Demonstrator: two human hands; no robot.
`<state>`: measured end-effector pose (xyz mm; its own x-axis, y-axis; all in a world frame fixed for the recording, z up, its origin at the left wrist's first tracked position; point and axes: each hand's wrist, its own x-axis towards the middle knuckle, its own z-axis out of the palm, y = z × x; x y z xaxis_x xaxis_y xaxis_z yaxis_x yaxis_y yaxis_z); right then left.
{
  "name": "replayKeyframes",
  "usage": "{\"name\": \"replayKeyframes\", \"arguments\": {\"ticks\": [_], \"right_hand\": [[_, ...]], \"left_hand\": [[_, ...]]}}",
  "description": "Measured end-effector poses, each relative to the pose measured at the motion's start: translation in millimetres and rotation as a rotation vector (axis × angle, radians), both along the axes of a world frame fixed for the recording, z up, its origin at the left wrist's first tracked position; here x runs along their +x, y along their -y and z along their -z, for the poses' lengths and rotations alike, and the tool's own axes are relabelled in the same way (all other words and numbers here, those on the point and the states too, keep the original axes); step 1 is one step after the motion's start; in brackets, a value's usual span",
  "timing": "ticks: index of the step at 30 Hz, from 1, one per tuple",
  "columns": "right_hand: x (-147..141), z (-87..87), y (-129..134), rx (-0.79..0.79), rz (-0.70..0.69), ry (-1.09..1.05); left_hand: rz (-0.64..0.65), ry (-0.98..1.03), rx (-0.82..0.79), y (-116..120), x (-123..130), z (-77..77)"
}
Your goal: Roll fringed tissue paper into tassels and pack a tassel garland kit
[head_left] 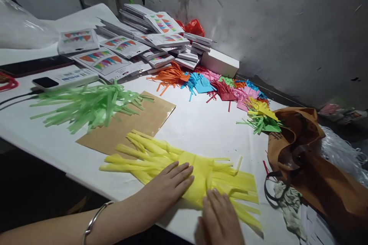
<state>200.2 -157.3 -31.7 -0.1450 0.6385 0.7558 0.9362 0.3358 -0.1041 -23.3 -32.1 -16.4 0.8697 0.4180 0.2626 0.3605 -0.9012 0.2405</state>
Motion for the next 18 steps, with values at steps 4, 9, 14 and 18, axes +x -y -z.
{"name": "replayKeyframes", "arguments": {"ticks": [4, 9, 14, 18], "right_hand": [[-43, 16.4, -21, 0.010, -0.075, 0.039], [-34, 17.8, -17, 0.064, -0.066, 0.002], [-23, 9.7, -19, 0.006, -0.157, 0.011], [-17, -2.2, -19, -0.135, -0.175, -0.080]], "left_hand": [[0.040, 0.075, -0.124, 2, -11, -14.4], [0.052, 0.167, -0.198, 9, -19, -25.3], [-0.017, 0.199, -0.272, 14, -20, -28.4], [0.019, 0.220, -0.260, 10, -19, -30.8]]}}
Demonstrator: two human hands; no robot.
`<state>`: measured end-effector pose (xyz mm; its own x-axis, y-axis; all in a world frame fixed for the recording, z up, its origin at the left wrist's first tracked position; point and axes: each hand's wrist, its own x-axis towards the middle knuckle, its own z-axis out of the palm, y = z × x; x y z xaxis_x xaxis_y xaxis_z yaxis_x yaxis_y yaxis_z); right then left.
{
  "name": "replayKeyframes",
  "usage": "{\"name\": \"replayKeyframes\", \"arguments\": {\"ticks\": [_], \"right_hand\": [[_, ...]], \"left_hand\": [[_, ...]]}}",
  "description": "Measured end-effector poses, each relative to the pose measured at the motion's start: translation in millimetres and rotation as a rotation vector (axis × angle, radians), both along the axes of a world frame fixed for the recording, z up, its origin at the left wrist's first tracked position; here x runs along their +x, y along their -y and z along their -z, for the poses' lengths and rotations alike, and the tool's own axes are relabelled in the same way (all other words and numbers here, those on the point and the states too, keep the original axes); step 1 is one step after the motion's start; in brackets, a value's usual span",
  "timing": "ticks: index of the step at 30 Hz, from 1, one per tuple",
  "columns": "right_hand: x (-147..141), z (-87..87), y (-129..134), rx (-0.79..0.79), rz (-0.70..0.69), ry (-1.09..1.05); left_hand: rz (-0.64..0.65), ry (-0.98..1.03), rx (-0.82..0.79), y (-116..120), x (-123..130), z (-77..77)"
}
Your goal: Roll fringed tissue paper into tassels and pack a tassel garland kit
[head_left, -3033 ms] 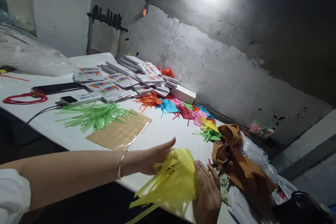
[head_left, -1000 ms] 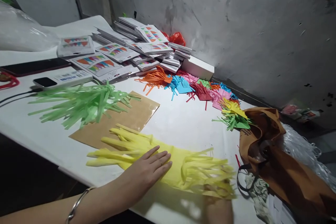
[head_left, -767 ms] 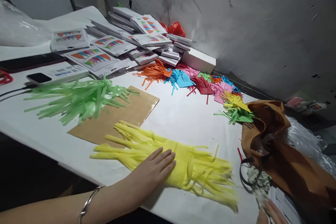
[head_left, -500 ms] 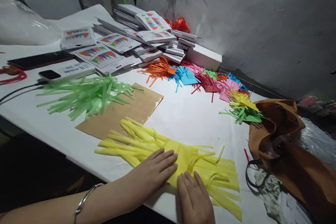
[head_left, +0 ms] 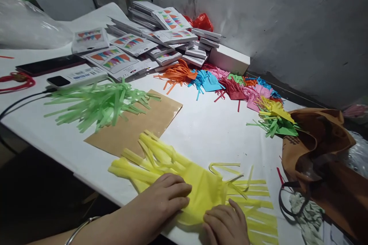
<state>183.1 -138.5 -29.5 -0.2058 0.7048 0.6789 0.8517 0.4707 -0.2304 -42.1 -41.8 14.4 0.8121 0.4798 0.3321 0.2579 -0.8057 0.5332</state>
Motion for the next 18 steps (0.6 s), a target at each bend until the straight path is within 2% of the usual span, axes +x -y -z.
{"name": "replayKeyframes", "arguments": {"ticks": [3, 7, 11, 14, 18], "right_hand": [[-3, -6.7, -1, 0.007, 0.068, 0.011], [-5, -13.5, -4, -0.061, 0.016, 0.002], [-2, -16.1, -5, -0.033, 0.124, 0.105], [-3, -14.1, -4, -0.047, 0.074, 0.089], [-1, -15.2, -5, -0.211, -0.005, -0.091]], "left_hand": [[0.004, -0.012, 0.003, -5, 4, 0.5], [-0.016, -0.046, 0.023, -8, 9, 1.4], [-0.021, -0.051, 0.011, -8, 10, 0.0], [-0.037, -0.042, -0.014, -7, 8, -0.3], [-0.089, -0.089, -0.075, -9, 6, 1.0]]}}
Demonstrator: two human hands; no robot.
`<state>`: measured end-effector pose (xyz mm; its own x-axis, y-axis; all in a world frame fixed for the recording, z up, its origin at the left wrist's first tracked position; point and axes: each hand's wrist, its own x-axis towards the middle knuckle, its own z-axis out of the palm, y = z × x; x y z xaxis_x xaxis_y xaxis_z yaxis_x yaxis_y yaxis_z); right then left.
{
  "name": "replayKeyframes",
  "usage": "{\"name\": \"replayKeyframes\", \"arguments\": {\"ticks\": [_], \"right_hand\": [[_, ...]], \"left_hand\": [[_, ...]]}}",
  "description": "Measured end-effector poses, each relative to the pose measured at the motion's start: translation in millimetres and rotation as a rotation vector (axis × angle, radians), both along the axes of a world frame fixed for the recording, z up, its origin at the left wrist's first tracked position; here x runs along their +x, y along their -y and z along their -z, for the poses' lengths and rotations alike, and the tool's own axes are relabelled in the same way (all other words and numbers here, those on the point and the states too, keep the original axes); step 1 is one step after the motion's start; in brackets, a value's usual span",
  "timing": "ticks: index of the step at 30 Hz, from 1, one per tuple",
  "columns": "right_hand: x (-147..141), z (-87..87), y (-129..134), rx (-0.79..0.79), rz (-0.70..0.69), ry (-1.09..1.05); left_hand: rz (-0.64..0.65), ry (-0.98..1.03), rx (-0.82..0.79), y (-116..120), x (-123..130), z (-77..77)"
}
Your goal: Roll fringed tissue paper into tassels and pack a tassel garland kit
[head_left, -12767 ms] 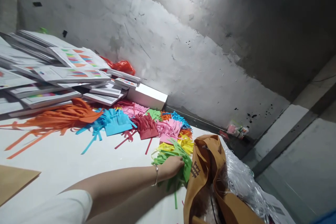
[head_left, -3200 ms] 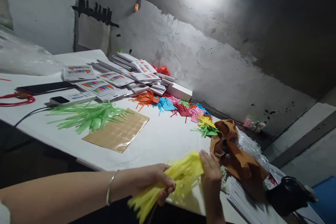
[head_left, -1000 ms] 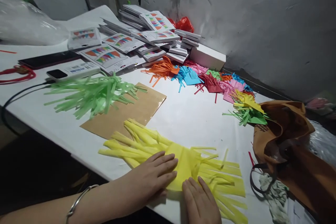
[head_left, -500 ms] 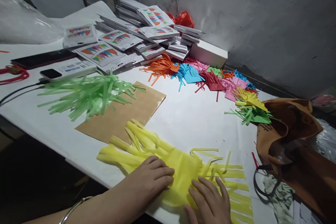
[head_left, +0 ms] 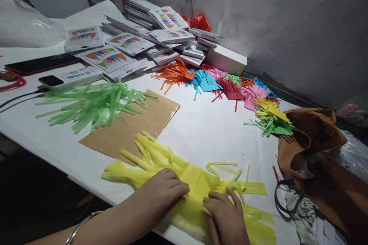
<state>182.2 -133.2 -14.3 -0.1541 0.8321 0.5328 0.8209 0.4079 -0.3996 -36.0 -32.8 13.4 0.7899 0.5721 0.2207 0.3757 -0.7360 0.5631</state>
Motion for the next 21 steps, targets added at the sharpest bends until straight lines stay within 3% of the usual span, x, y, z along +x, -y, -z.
{"name": "replayKeyframes", "arguments": {"ticks": [4, 8, 11, 13, 16, 19, 21], "right_hand": [[1, -6.8, -11, -0.098, 0.161, -0.003], [-4, -5.7, -27, -0.145, 0.339, 0.140], [-2, -4.1, -36, -0.100, 0.406, 0.240], [0, -5.9, -37, 0.015, 0.436, 0.318], [-1, -9.1, -33, 0.176, 0.301, 0.351], [-8, -5.5, -27, 0.142, 0.047, 0.291], [-10, -0.5, -25, 0.129, -0.006, 0.313]], "left_hand": [[-0.147, -0.173, -0.080, -10, 10, -4.0], [-0.233, -0.384, -0.071, -22, 27, -13.8], [-0.254, -0.491, -0.027, -28, 35, -17.9], [-0.252, -0.523, -0.019, -30, 38, -17.9], [-0.240, -0.527, -0.024, -33, 39, -16.0], [-0.253, -0.492, -0.037, -35, 37, -14.9], [-0.296, -0.395, 0.035, -34, 33, -15.4]]}}
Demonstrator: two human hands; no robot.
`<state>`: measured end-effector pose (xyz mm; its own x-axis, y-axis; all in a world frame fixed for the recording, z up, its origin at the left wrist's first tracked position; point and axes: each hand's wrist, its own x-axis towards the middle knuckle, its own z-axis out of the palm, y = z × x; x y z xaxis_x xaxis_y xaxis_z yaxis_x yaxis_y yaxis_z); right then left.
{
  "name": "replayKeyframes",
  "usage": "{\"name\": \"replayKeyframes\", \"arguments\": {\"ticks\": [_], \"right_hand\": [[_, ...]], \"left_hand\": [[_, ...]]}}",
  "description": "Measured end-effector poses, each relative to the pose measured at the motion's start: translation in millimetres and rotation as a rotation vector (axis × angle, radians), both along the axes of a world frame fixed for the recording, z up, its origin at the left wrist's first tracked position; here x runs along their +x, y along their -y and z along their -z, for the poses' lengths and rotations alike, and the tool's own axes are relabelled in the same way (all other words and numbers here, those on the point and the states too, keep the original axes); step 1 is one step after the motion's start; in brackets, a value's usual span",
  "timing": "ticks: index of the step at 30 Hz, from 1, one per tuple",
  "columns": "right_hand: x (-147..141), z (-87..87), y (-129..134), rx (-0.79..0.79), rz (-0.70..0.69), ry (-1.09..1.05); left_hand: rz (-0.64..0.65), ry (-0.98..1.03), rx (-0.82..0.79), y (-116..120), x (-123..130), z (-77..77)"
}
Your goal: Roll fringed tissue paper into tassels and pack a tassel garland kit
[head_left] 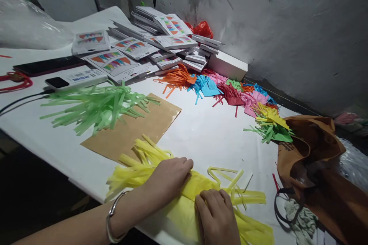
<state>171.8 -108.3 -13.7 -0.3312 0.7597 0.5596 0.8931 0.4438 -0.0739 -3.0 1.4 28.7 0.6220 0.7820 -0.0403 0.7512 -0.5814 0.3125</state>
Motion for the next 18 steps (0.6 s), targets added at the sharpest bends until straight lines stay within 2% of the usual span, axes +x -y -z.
{"name": "replayKeyframes", "arguments": {"ticks": [2, 4, 7, 9, 14, 18], "right_hand": [[0, 3.0, 0, 0.019, 0.009, 0.017], [1, 2.3, 0, 0.032, 0.006, -0.035], [0, -2.3, -2, 0.003, -0.040, -0.194], [-3, -3.1, -2, -0.018, -0.027, -0.197], [1, 7.9, 6, 0.050, 0.085, 0.034], [13, 13.3, 13, 0.075, 0.166, -0.025]], "left_hand": [[0.024, 0.148, 0.164, 3, -5, -0.5], [0.150, 0.274, 0.310, 8, -9, 0.3], [0.375, 0.296, 0.416, 14, -12, 6.1], [0.435, 0.277, 0.456, 15, -13, 12.2], [0.461, 0.277, 0.466, 13, -22, 22.5], [0.367, 0.296, 0.395, 9, -30, 23.8]]}}
